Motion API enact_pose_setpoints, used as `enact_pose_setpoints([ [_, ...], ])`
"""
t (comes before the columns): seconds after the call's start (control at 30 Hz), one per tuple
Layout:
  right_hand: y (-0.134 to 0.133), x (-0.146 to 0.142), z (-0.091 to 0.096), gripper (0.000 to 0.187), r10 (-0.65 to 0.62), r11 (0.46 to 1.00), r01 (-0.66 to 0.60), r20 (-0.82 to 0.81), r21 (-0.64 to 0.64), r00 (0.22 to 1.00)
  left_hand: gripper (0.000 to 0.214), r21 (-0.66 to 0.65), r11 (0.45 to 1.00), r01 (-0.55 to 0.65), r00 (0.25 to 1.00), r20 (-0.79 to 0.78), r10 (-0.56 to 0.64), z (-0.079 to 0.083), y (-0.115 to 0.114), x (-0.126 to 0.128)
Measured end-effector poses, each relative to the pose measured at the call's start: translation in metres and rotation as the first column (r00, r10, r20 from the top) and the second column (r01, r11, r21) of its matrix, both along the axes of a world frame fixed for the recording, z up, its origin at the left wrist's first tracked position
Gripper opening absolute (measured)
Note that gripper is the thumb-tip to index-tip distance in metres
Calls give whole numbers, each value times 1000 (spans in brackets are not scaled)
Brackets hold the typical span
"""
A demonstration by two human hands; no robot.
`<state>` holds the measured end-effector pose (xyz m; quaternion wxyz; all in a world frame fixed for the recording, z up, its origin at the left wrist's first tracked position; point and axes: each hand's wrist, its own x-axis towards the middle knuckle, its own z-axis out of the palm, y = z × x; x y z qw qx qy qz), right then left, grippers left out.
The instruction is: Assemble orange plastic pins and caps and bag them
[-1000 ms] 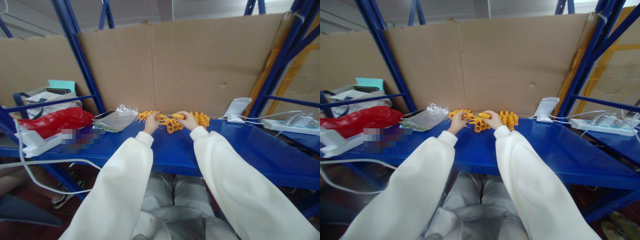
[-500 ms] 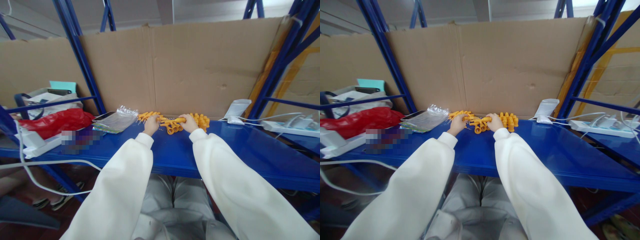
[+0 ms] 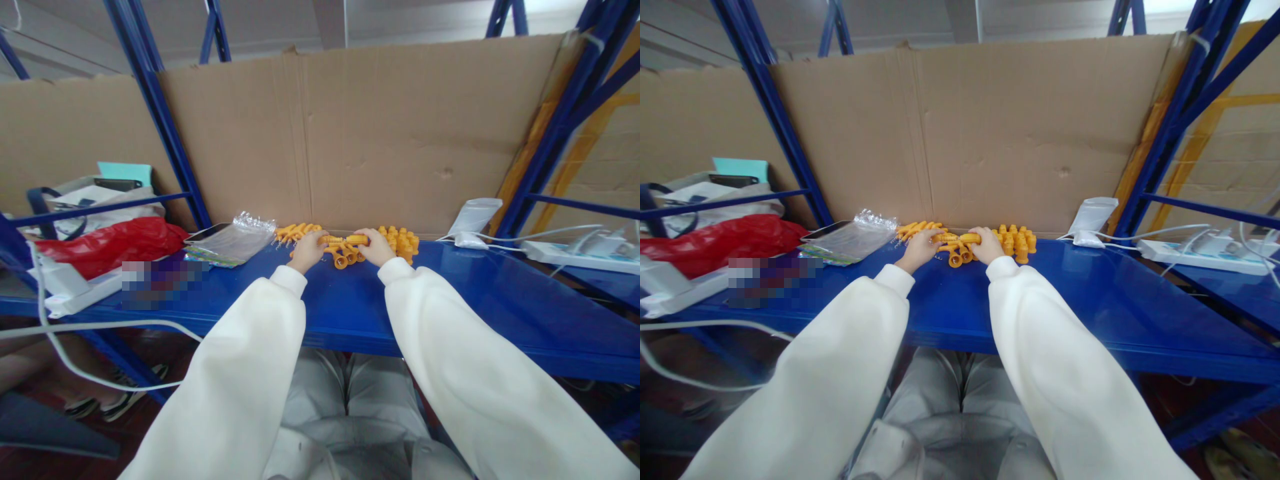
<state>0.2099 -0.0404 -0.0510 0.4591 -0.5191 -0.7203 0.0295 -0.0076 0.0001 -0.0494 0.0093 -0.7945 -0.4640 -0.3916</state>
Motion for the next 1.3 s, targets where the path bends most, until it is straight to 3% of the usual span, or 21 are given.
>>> enact_pose_setpoints([
  [0.2, 10, -2, -1, 55, 58, 996, -75, -276, -52, 959, 35, 28, 999, 44, 999, 4, -44, -2, 3, 3],
  [0.33, 17, -8, 0, 37, 118, 985, -162, -463, -55, 878, 36, 42, 999, 28, 999, 35, -30, -3, 6, -1],
  [0.43, 7, -9, 5, 27, 137, 962, -240, -536, -127, 833, 36, 57, 998, 8, 999, 48, -11, -3, 7, -3],
  [0.57, -15, -8, 16, 42, 54, 910, -249, -501, -331, 864, 36, 70, 998, 6, 999, 36, -8, -1, 6, -5],
  [0.67, -24, -7, 22, 53, -11, 901, -198, -478, -385, 878, 36, 97, 995, 30, 999, 32, -33, 2, 2, -4],
  [0.8, -24, -7, 22, 50, -40, 910, -168, -484, -379, 874, 35, 93, 995, 32, 999, 33, -36, 3, -2, -2],
  [1.1, -25, -15, 23, 27, 18, 917, -259, -616, -305, 788, 33, 65, 998, 22, 999, 43, -25, 1, 1, -4],
  [1.3, -25, -14, 23, 33, 34, 912, -275, -611, -306, 791, 33, 57, 998, 0, 999, 34, -2, 2, 0, -3],
])
